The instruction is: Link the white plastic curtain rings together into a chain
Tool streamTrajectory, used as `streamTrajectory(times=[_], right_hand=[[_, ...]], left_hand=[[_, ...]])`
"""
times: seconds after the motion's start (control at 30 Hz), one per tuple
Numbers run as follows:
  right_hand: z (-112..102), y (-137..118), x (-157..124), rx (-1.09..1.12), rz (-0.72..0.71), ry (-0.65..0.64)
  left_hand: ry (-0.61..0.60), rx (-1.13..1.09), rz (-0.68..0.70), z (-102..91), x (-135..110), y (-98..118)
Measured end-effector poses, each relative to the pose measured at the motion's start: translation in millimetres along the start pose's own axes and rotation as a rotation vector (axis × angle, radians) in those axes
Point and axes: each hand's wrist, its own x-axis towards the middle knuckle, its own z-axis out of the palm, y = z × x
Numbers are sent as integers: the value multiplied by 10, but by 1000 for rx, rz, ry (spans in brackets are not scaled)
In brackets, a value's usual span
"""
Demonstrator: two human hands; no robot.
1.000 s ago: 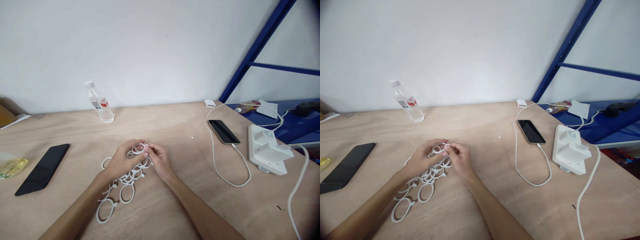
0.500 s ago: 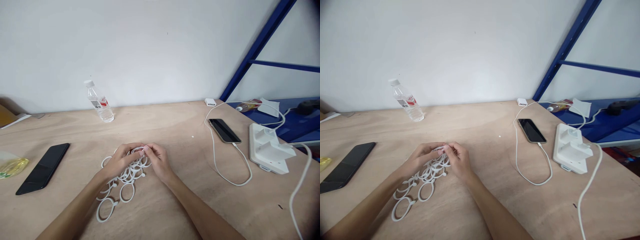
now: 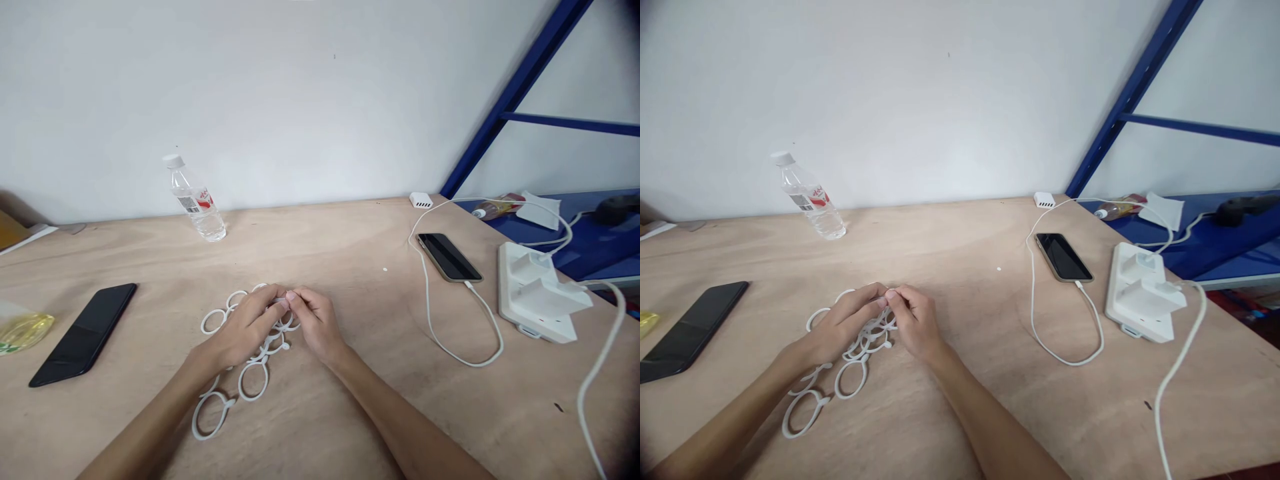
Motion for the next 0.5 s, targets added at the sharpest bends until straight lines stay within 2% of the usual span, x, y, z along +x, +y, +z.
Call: streamTrajectory(times=[0.17,0.27,0.37,0.5], right_hand=[[8,16,10,-9,0,17],[4,9,12,-90,-37,51],[7,1,7,-229,-101,69],[33,2,-8,-362,-132,75]], left_hand=[[9,118,69,-47,-7,-15],[84,169,101,-127,-90,-75],[212,227,72,-208,-313,-233],[293,342,-11,-220,-809,-552]])
